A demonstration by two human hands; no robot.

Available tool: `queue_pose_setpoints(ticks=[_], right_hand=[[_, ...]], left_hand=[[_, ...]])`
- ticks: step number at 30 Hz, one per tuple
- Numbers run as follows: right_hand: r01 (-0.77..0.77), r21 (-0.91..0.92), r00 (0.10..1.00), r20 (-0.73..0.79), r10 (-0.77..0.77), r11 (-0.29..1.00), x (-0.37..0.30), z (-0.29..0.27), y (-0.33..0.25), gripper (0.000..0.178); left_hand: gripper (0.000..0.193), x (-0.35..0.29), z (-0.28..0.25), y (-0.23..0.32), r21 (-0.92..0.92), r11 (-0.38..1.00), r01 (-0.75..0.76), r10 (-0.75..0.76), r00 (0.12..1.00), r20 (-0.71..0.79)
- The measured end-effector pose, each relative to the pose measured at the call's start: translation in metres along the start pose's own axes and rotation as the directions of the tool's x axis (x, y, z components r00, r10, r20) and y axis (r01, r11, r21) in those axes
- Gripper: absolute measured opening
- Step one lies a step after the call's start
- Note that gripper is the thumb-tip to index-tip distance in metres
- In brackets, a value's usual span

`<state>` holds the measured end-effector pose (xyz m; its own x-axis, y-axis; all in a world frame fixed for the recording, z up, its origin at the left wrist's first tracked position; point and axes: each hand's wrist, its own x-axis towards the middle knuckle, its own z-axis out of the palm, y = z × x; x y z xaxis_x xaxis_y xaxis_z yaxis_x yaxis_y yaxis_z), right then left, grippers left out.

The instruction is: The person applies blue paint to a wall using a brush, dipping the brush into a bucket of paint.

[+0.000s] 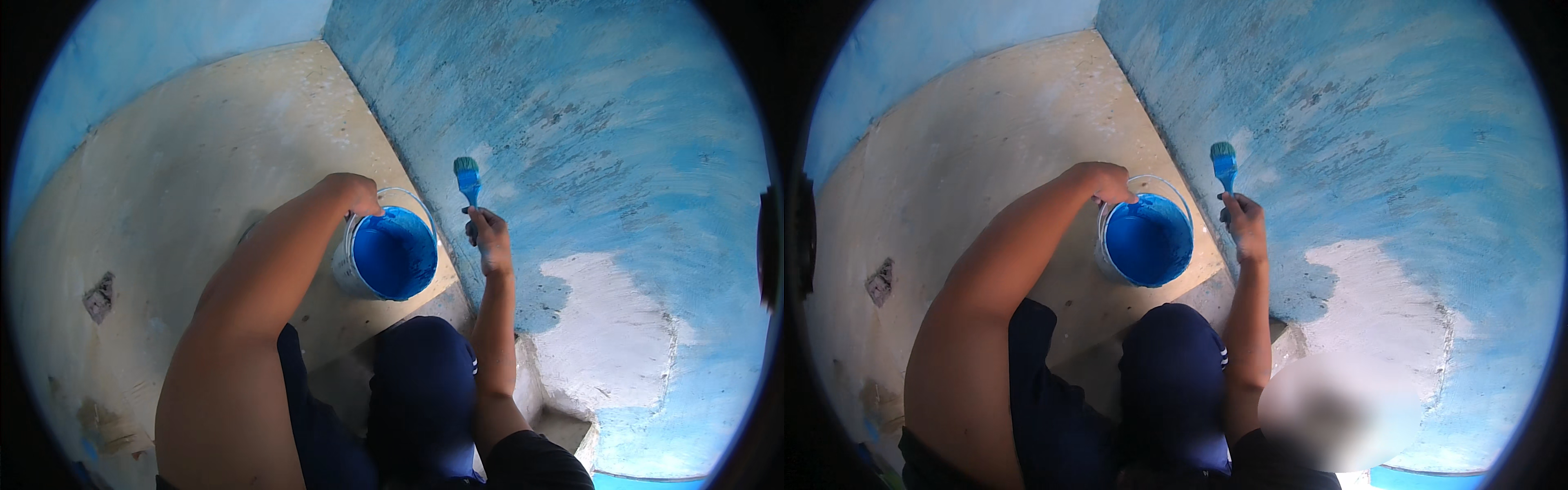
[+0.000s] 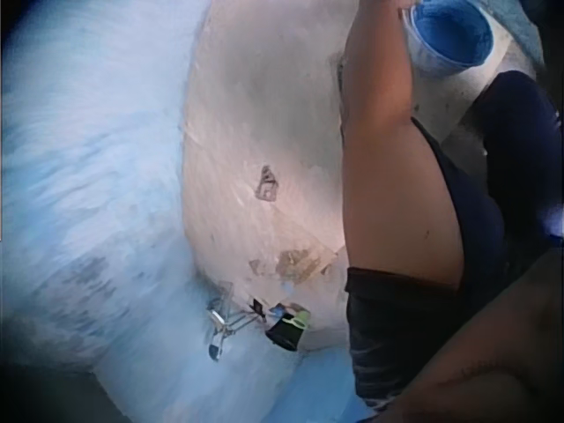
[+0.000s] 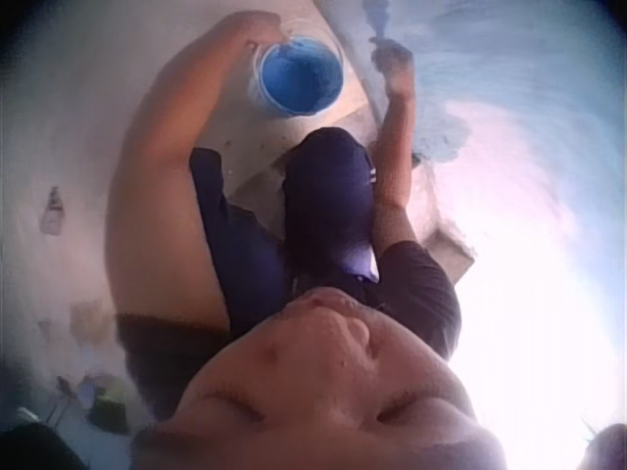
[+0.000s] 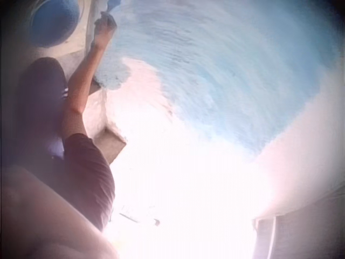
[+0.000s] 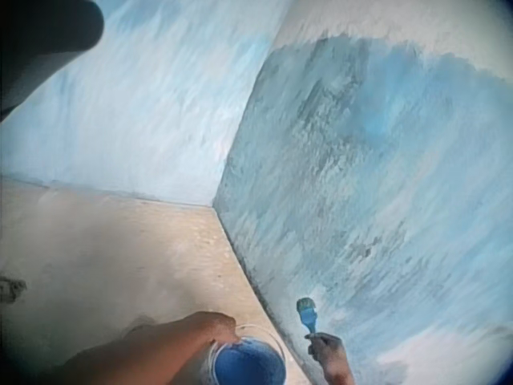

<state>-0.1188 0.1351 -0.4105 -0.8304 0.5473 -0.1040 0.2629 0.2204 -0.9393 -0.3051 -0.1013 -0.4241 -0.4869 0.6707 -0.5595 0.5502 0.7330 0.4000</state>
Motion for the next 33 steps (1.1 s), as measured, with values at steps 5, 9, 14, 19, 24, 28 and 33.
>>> queue_pose_setpoints(ticks=[5,9,14,19,24,28,33], right_hand=[[0.215,-0.201,0.97,0.159,-0.185,0.956,-0.041,-0.01,-0.085,0.027],[0.188,-0.337,0.931,0.361,-0.057,0.923,-0.043,-0.006,-0.078,0.029],[0.414,-0.59,0.863,0.498,-0.092,0.693,-0.025,0.041,-0.024,0.031],[0.357,-0.854,0.918,0.395,0.026,0.379,-0.029,0.085,0.01,0.03],[0.437,-0.641,0.89,0.407,-0.203,0.631,-0.042,0.054,-0.029,0.027],[0.07,-0.27,0.967,0.254,0.001,0.96,-0.05,0.002,-0.046,0.026],[-0.233,0.053,0.953,0.209,0.218,0.971,-0.051,-0.031,0.003,0.025]], left_hand=[[0.057,-0.002,-0.006,0.004,0.019,0.999,-0.026,0.025,0.999,0.048],[0.057,-0.001,-0.008,0.01,0.027,1.0,0.007,-0.009,0.996,0.085],[0.057,0.0,-0.009,0.002,0.011,0.999,0.031,-0.032,0.993,0.11],[0.057,0.013,-0.009,0.006,-0.002,1.0,0.008,-0.007,0.99,0.138],[0.058,-0.001,-0.007,-0.002,-0.025,0.999,0.03,-0.026,0.991,0.131],[0.059,0.002,-0.009,0.004,-0.021,0.999,0.029,-0.026,0.99,0.14],[0.057,0.016,-0.01,0.002,-0.067,0.994,0.088,-0.073,0.977,0.202]])
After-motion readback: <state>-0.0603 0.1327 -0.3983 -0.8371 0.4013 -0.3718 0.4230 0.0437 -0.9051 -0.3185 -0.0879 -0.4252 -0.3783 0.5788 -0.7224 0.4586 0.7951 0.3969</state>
